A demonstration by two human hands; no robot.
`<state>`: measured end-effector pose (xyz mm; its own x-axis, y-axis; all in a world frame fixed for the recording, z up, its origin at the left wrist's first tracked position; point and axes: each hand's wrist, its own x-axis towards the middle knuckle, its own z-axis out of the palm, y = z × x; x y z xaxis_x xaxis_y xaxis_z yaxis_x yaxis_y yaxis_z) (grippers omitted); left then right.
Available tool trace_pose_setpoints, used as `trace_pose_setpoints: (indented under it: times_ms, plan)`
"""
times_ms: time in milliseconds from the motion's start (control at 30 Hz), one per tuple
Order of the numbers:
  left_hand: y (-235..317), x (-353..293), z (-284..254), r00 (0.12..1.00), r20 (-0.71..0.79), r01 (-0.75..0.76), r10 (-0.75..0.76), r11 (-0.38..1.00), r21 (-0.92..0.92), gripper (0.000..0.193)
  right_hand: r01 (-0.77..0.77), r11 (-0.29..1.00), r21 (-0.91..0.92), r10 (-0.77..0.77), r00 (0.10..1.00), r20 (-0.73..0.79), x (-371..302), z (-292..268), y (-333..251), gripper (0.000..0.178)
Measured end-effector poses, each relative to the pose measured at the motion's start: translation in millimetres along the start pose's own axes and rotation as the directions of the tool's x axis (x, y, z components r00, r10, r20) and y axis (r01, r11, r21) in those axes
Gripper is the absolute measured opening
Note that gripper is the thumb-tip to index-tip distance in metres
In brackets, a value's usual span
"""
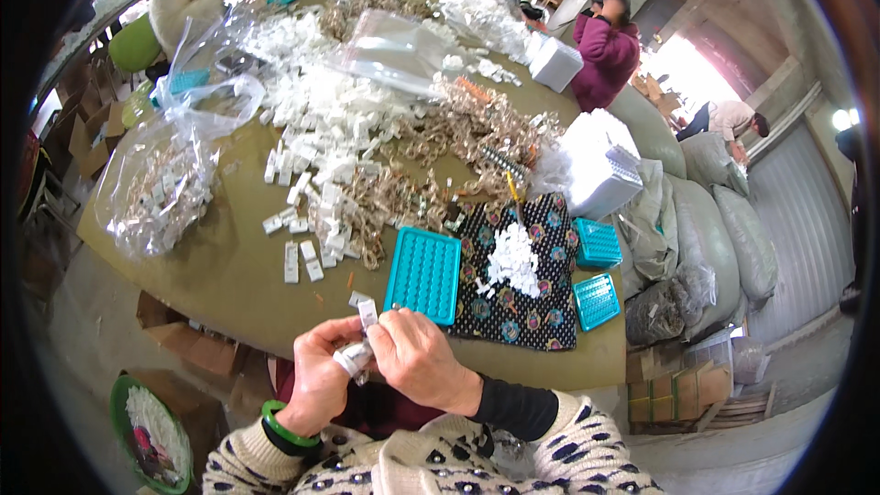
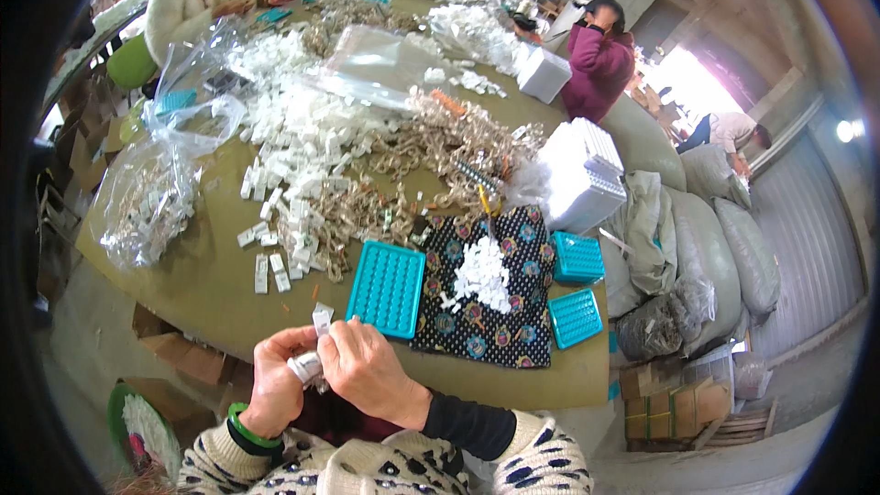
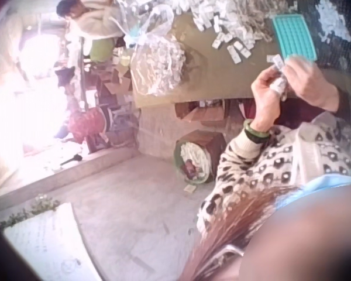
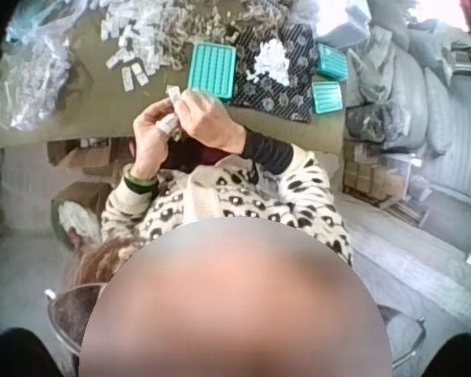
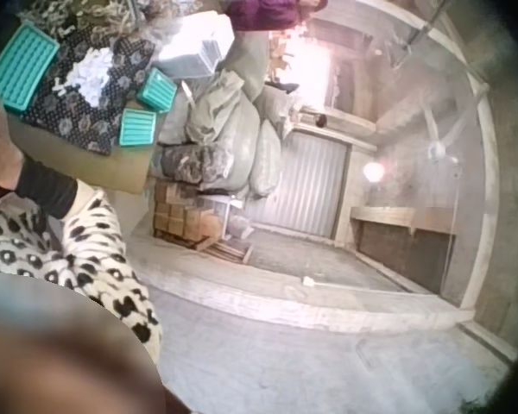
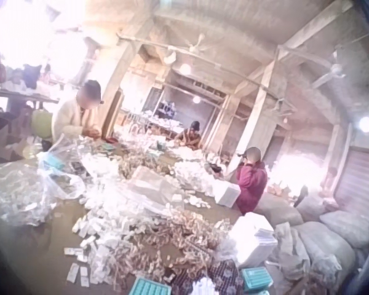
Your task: The person repeatedly picks small white plastic housings and metal pins from a table, inserts the pins into the housings, and places the assembled units into a blue tray. The person handles items one at a time and continues the cycle throughout the clip.
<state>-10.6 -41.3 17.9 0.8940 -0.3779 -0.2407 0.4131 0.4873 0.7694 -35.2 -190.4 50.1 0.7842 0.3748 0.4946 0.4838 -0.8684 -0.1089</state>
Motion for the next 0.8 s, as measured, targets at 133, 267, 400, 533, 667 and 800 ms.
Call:
trace_pose_setpoints:
  times_ms: [133, 267, 400, 533, 667, 800]
  plan:
    - [5, 0, -3, 0.999, 0.033, 0.033, -0.037, 0.993, 0.113, 0.026, -0.170, 0.938, 0.303, 0.145, 0.984, 0.103, -3, -7, 2, 0.023]
    - [4, -3, -5, 0.997, 0.068, 0.039, -0.038, 0.999, -0.005, 0.026, -0.288, 0.846, 0.449, 0.293, 0.954, 0.059, -8, -11, 9, 0.021]
    - [3, -6, -3, 0.998, 0.030, 0.052, -0.050, 0.997, -0.054, 0.025, -0.263, 0.800, 0.539, 0.331, 0.943, -0.032, -8, -2, 6, 0.018]
    - [2, -7, -4, 0.998, 0.026, 0.054, -0.052, 0.996, -0.076, 0.027, -0.147, 0.892, 0.428, 0.225, 0.965, -0.137, -7, 6, 5, 0.018]
    - [0, -6, -6, 0.998, 0.022, 0.053, -0.052, 0.995, -0.087, 0.029, -0.130, 0.912, 0.389, 0.189, 0.975, -0.116, -10, 10, 3, 0.019]
    - [-1, -4, -9, 0.998, 0.036, 0.061, -0.059, 0.995, -0.074, 0.026, -0.174, 0.879, 0.445, 0.193, 0.981, 0.003, -12, 8, 5, 0.015]
